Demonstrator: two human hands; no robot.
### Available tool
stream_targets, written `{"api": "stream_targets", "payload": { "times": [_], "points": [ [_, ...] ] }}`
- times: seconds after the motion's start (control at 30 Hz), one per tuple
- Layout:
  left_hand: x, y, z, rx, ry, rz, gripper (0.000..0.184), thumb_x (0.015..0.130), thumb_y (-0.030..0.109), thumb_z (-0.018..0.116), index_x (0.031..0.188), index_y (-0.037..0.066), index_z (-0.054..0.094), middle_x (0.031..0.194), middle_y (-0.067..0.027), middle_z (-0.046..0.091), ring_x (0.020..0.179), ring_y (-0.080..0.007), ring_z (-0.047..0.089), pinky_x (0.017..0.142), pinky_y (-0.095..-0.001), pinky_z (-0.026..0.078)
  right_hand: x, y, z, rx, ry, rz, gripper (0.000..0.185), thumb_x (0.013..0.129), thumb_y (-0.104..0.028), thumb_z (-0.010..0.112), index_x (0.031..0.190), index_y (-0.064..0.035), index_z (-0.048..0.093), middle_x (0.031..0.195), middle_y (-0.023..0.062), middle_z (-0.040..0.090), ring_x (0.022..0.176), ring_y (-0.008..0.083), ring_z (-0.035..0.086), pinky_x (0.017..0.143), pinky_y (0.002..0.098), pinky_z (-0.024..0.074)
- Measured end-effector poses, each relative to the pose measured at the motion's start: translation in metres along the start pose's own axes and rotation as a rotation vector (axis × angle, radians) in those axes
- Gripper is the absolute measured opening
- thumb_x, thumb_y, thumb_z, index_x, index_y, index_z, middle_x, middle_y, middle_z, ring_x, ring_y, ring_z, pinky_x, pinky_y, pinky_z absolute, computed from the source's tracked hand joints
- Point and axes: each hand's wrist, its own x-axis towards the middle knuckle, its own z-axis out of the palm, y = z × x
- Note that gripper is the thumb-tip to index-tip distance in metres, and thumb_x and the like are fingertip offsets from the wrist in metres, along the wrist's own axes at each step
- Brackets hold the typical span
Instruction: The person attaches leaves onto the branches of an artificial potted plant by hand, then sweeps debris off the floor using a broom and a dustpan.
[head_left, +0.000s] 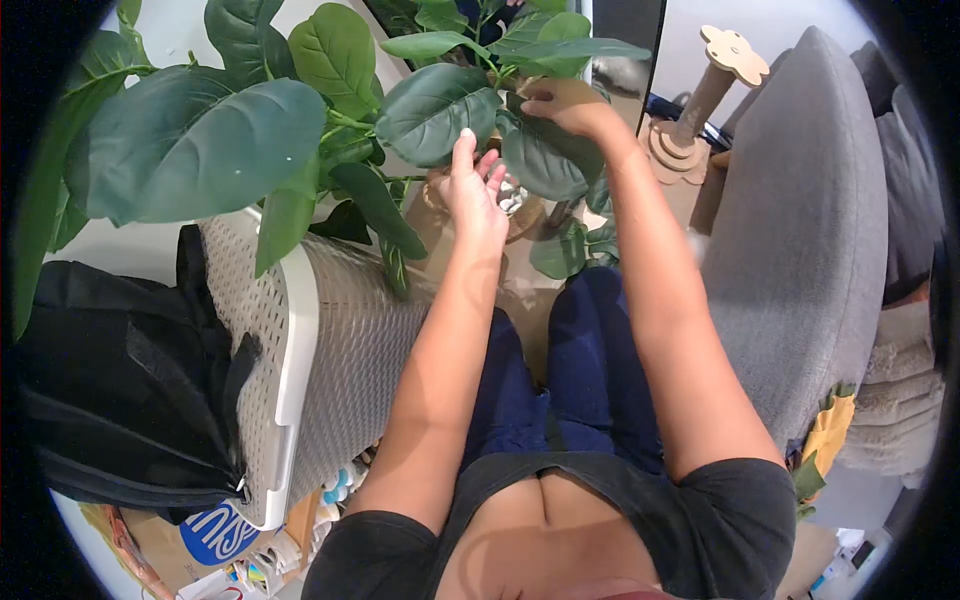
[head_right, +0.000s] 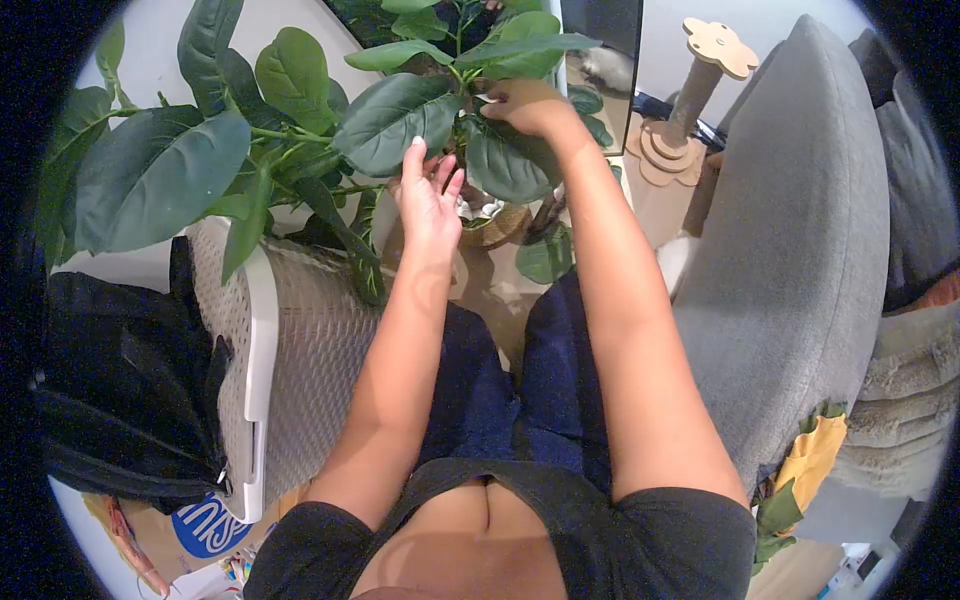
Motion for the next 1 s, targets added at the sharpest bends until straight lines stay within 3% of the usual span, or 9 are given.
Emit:
{"api": "stream_targets", "payload": {
  "times": [0.13, 0.2, 0.4, 0.5, 0.57, 0.6, 0.77, 0.93, 1.0],
  "points": [
    [0.003, 0.000, -0.013, -0.036, -0.026, 0.049, 0.044, 0.076, 0.027, 0.067, 0.109, 0.011, 0.043, 0.099, -0.0026, 0.050, 0.078, -0.0143, 0.052, 0.067, -0.0315, 0.042, -0.022, -0.007, -0.035, -0.069, 0.197, 0.315, 0.033, 0.075, -0.033, 0.062, 0.096, -0.0073, 0.064, 0.085, 0.0107, 0.065, 0.080, 0.0251, 0.062, 0.071, 0.0325, 0.0459],
    [-0.003, 0.003, -0.011, 0.016, 0.093, 0.228, 0.050, 0.076, 0.028, 0.066, 0.114, 0.010, 0.039, 0.106, -0.0036, 0.046, 0.084, -0.0137, 0.049, 0.071, -0.0313, 0.040, -0.038, -0.021, -0.051, -0.158, 0.524, 0.397, 0.031, 0.074, -0.033, 0.063, 0.092, -0.0077, 0.065, 0.079, 0.0104, 0.065, 0.073, 0.0245, 0.062, 0.066, 0.0327, 0.0457],
    [0.002, 0.017, -0.006, 0.017, -0.024, 0.411, 0.033, 0.087, 0.017, 0.050, 0.114, 0.004, 0.037, 0.111, -0.0107, 0.048, 0.096, -0.0197, 0.052, 0.079, -0.0348, 0.045, -0.031, -0.112, -0.062, -0.226, 0.873, -0.283, 0.016, 0.073, -0.020, 0.061, 0.085, -0.0090, 0.060, 0.077, 0.0055, 0.060, 0.073, 0.0233, 0.059, 0.065, 0.0353, 0.0447],
    [-0.003, 0.014, -0.003, 0.031, -0.068, 0.274, 0.027, 0.082, 0.003, 0.049, 0.108, 0.002, 0.042, 0.103, -0.0100, 0.054, 0.085, -0.0202, 0.055, 0.070, -0.0361, 0.047, -0.010, -0.149, -0.057, -0.532, 0.611, -0.239, 0.039, 0.090, -0.034, 0.047, 0.113, -0.0024, 0.049, 0.109, 0.0091, 0.052, 0.099, 0.0203, 0.049, 0.088, 0.0330, 0.0378],
    [-0.006, 0.014, -0.008, 0.081, -0.148, 0.169, 0.030, 0.079, 0.004, 0.052, 0.108, 0.003, 0.042, 0.102, -0.0083, 0.054, 0.086, -0.0199, 0.055, 0.071, -0.0349, 0.046, 0.036, -0.121, -0.024, -0.693, 0.748, -0.660, 0.019, 0.067, -0.014, 0.056, 0.085, -0.0160, 0.064, 0.078, 0.0068, 0.062, 0.077, 0.0261, 0.059, 0.067, 0.0402, 0.0439],
    [-0.007, 0.018, -0.009, 0.071, -0.203, 0.133, 0.033, 0.079, 0.004, 0.053, 0.109, 0.004, 0.041, 0.101, -0.0078, 0.053, 0.087, -0.0199, 0.055, 0.070, -0.0345, 0.046, 0.036, -0.126, -0.018, -0.677, 0.754, -0.674, 0.019, 0.067, -0.014, 0.056, 0.085, -0.0160, 0.064, 0.078, 0.0068, 0.062, 0.077, 0.0261, 0.059, 0.067, 0.0402, 0.0439],
    [-0.009, 0.026, -0.034, -0.061, -0.110, 0.373, 0.036, 0.089, 0.028, 0.045, 0.119, 0.008, 0.038, 0.107, -0.0049, 0.048, 0.101, -0.0176, 0.046, 0.092, -0.0383, 0.033, 0.030, -0.154, -0.010, -0.050, 0.303, -0.348, 0.019, 0.070, -0.021, 0.059, 0.086, -0.0144, 0.067, 0.088, 0.0076, 0.065, 0.079, 0.0265, 0.062, 0.074, 0.0377, 0.0453],
    [0.015, 0.000, -0.071, 0.177, 0.015, 0.378, 0.032, 0.088, 0.020, 0.051, 0.115, 0.007, 0.041, 0.104, -0.0037, 0.044, 0.091, -0.0146, 0.047, 0.082, -0.0275, 0.036, 0.063, -0.166, 0.017, 0.499, 0.255, -0.163, 0.058, 0.063, -0.049, 0.070, 0.098, -0.0034, 0.064, 0.097, 0.0155, 0.063, 0.090, 0.0289, 0.061, 0.079, 0.0342, 0.0464],
    [0.029, -0.002, -0.071, 0.235, 0.097, 0.603, 0.033, 0.088, 0.014, 0.050, 0.118, 0.004, 0.042, 0.096, -0.0035, 0.045, 0.086, -0.0122, 0.045, 0.078, -0.0240, 0.036, 0.091, -0.162, 0.034, 0.479, 0.202, -0.171, 0.070, 0.058, -0.055, 0.071, 0.097, 0.0019, 0.063, 0.100, 0.0185, 0.062, 0.094, 0.0291, 0.060, 0.080, 0.0353, 0.0463]
  ]
}}
